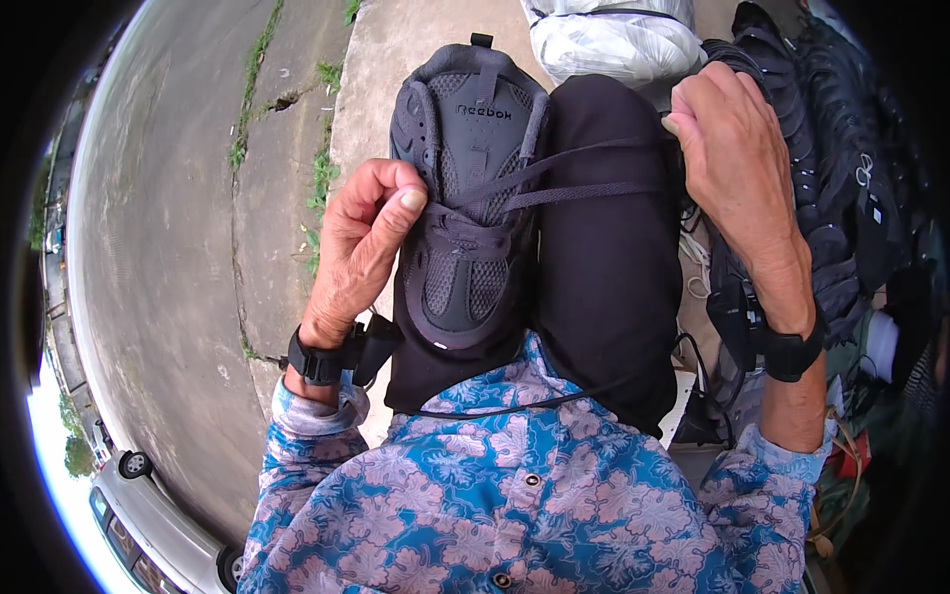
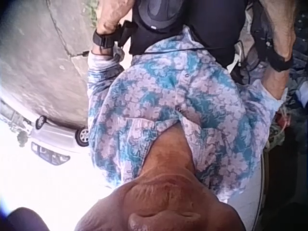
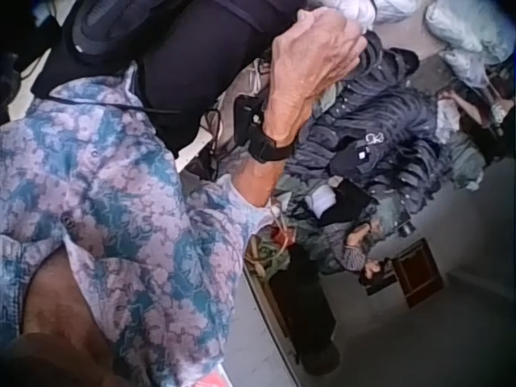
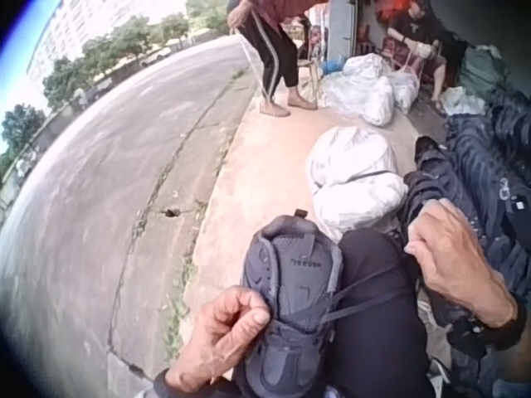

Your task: The recorder is lacing a shoe as part of a manufacturing process.

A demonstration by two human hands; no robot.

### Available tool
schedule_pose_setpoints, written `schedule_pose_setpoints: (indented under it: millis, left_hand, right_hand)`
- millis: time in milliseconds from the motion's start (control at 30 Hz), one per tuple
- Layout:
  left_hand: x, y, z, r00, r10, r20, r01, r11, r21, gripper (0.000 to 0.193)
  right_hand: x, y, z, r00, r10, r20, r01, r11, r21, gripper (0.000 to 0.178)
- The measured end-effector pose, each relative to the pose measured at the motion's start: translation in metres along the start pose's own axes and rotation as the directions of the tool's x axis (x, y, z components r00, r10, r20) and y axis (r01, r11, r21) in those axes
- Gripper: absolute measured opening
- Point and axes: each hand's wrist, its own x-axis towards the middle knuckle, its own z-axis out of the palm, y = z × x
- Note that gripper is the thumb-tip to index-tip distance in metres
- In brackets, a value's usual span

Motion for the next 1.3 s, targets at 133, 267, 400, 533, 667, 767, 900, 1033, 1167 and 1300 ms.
schedule_pose_setpoints:
  millis: [133,267,400,533,667,767,900,1033,1167,1300]
  left_hand:
    - [0.004,-0.004,0.002,0.999,0.021,0.027,-0.02,0.999,-0.037,0.008]
    - [0.003,0.001,-0.001,0.983,0.171,0.065,-0.179,0.974,0.138,0.008]
    - [0.006,0.016,-0.004,0.94,0.294,0.174,-0.34,0.849,0.404,0.01]
    - [0.009,0.02,-0.006,0.947,0.255,0.198,-0.315,0.858,0.405,0.01]
    - [0.007,0.026,-0.015,0.97,-0.092,0.226,0.033,0.967,0.253,0.014]
    - [0.007,0.021,-0.014,0.977,-0.104,0.184,0.081,0.989,0.126,0.019]
    - [0.009,0.007,-0.001,0.997,-0.06,0.046,0.062,0.998,-0.027,0.014]
    - [0.01,-0.001,0.001,1.0,-0.01,0.002,0.01,1.0,0.005,0.01]
    - [0.012,0.0,0.003,1.0,0.002,-0.007,-0.002,1.0,0.003,0.01]
    - [0.005,0.002,0.0,1.0,-0.004,0.001,0.004,1.0,-0.006,0.015]
  right_hand:
    - [-0.006,-0.012,-0.003,0.998,0.06,0.008,-0.059,0.935,0.35,0.02]
    - [0.003,-0.056,0.014,0.995,-0.087,-0.057,0.103,0.901,0.42,0.026]
    - [0.008,-0.068,0.024,0.992,-0.103,-0.074,0.126,0.877,0.465,0.025]
    - [0.012,-0.068,0.024,0.988,-0.147,-0.046,0.151,0.869,0.471,0.02]
    - [0.014,-0.065,0.024,0.983,-0.182,-0.013,0.167,0.865,0.473,0.015]
    - [0.017,-0.061,0.025,0.981,-0.187,-0.057,0.194,0.909,0.368,0.013]
    - [0.011,-0.047,0.025,0.981,-0.192,-0.039,0.194,0.93,0.312,0.011]
    - [0.014,-0.018,0.019,0.992,-0.122,0.026,0.111,0.958,0.265,0.008]
    - [0.011,-0.022,0.021,0.995,-0.095,0.033,0.082,0.953,0.291,0.008]
    - [0.01,-0.036,0.023,0.997,-0.048,-0.052,0.063,0.935,0.349,0.008]
